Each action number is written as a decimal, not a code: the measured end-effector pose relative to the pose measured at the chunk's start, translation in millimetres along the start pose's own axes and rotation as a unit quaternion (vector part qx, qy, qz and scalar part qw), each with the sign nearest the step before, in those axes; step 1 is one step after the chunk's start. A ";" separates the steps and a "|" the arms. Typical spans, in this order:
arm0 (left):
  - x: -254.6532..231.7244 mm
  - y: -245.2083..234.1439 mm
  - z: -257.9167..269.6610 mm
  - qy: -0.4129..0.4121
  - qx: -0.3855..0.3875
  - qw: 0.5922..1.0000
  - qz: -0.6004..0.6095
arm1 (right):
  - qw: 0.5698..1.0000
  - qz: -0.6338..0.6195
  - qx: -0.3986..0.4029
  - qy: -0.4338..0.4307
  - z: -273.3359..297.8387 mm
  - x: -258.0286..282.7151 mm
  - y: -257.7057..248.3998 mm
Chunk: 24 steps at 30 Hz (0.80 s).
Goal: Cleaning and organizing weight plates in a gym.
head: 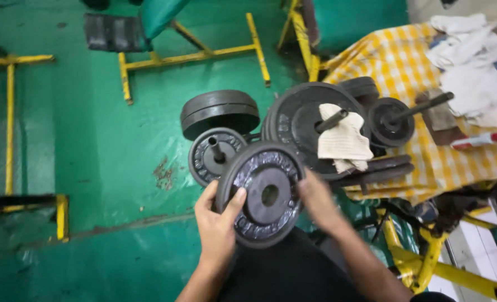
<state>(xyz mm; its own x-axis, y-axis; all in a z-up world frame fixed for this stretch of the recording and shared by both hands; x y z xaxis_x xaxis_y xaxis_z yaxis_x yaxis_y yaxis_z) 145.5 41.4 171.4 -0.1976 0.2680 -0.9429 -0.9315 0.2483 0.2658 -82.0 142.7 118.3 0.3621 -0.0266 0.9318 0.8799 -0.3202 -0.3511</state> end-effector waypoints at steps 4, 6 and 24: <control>0.6 -11.1 18.0 -0.015 -0.032 0.999 -0.013 | 0.994 -0.105 -0.005 0.044 7.4 -7.4 29.0; 5.9 -19.5 21.7 -0.030 -0.043 0.998 -0.022 | 0.990 -0.106 -0.007 0.088 9.2 -11.4 29.8; -14.2 -80.7 -127.2 -0.001 0.014 0.985 -0.173 | 0.994 -0.007 -0.095 0.051 -129.1 6.5 82.1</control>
<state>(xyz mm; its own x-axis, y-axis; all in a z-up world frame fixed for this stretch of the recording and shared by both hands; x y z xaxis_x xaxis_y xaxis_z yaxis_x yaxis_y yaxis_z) 184.6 -100.8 137.9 0.1301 0.1652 -0.9776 -0.9344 0.3503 -0.0652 -47.0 -6.0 107.6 0.3091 -0.1141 0.9441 0.8069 -0.4939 -0.3239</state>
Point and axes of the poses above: each hand's wrist, its own z-axis away from the middle knuckle, its own y-axis out of the palm, x = y × z, the point moved 3 cm from there along -z, towards the middle knuckle, and after that the axes turned 4 degrees about -y, right-handed, at the moved point
